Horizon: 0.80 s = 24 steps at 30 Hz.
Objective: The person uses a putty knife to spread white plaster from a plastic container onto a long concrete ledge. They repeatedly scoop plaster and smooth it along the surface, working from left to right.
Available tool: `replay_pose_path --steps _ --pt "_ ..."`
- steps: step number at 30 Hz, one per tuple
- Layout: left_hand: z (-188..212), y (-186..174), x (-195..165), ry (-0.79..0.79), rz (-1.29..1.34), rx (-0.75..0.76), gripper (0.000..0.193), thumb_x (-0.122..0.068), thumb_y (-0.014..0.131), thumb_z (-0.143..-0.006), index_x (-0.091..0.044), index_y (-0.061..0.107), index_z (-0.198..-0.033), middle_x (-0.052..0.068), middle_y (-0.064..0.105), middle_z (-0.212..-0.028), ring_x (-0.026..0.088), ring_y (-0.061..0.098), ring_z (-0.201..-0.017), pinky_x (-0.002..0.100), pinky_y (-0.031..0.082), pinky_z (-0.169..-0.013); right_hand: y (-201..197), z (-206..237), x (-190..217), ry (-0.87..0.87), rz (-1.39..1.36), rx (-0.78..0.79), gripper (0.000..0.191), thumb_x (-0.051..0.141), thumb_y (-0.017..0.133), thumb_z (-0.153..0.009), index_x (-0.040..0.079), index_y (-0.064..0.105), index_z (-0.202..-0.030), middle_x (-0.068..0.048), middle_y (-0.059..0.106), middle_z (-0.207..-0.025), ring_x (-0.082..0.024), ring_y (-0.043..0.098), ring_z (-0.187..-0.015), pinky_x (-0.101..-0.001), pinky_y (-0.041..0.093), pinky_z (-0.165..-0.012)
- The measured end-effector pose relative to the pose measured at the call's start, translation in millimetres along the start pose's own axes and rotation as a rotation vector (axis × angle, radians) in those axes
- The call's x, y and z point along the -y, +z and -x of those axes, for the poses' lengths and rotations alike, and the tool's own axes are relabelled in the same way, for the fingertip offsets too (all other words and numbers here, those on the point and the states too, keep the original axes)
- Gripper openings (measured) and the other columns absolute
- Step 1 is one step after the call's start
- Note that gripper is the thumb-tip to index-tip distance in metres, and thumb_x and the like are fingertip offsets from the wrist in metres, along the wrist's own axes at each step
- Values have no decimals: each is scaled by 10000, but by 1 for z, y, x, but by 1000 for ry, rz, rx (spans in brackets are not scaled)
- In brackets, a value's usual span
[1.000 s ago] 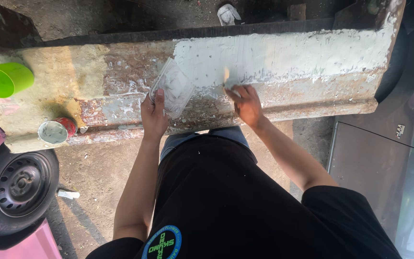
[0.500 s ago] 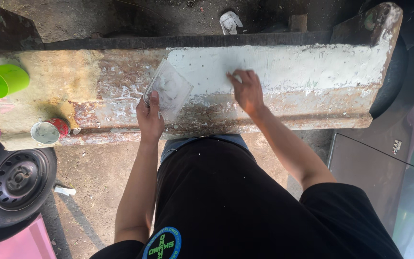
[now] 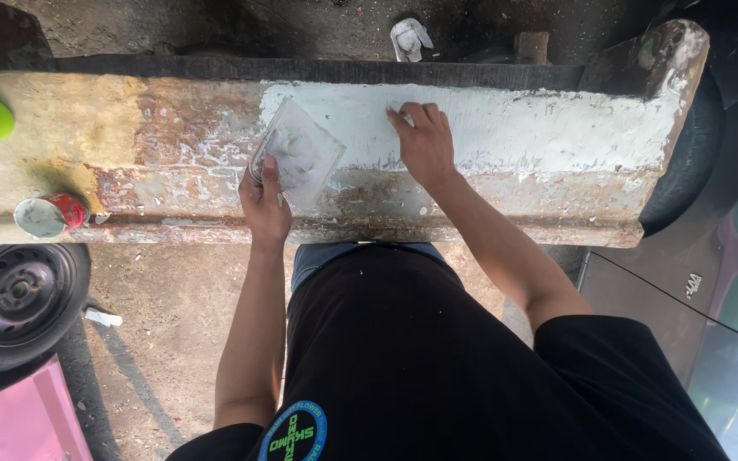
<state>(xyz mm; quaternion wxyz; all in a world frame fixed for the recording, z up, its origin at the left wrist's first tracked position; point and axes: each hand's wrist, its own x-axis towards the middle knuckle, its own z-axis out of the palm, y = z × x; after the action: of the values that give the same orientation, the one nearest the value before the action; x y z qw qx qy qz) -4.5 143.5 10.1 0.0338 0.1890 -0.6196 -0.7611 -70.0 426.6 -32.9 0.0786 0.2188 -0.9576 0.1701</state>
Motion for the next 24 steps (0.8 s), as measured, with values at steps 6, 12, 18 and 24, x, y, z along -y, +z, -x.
replay_pose_path --steps 6,12,18,24 --pt "10 17 3 37 -4 -63 366 -300 526 -1117 39 640 -1197 -33 611 -927 42 472 -832 232 399 -743 -27 56 26 -183 -145 233 353 7 659 -882 117 756 -1204 -52 687 -1101 -216 607 -977 -357 518 -829" --pt "26 44 13 8 -58 -52 385 -304 502 -1132 45 652 -1198 -62 499 -825 46 376 -767 244 326 -674 -53 55 16 488 -742 60 281 105 658 -1031 95 728 -1303 -70 653 -1016 -143 585 -835 -272 483 -702" --pt "43 91 11 25 -139 55 412 -293 464 -1144 65 634 -1257 -5 600 -912 77 491 -850 252 423 -753 -52 32 7 1021 -1457 -15 248 94 708 -972 -14 720 -1195 -12 722 -922 -77 615 -781 -234 496 -655" --pt "66 127 5 117 -350 232 393 -221 418 -1139 62 575 -1362 179 759 -1049 191 724 -945 331 579 -815 -54 42 23 1127 -1698 -91 241 48 715 -953 -19 721 -1185 -34 689 -872 -98 558 -696 -241 461 -604"
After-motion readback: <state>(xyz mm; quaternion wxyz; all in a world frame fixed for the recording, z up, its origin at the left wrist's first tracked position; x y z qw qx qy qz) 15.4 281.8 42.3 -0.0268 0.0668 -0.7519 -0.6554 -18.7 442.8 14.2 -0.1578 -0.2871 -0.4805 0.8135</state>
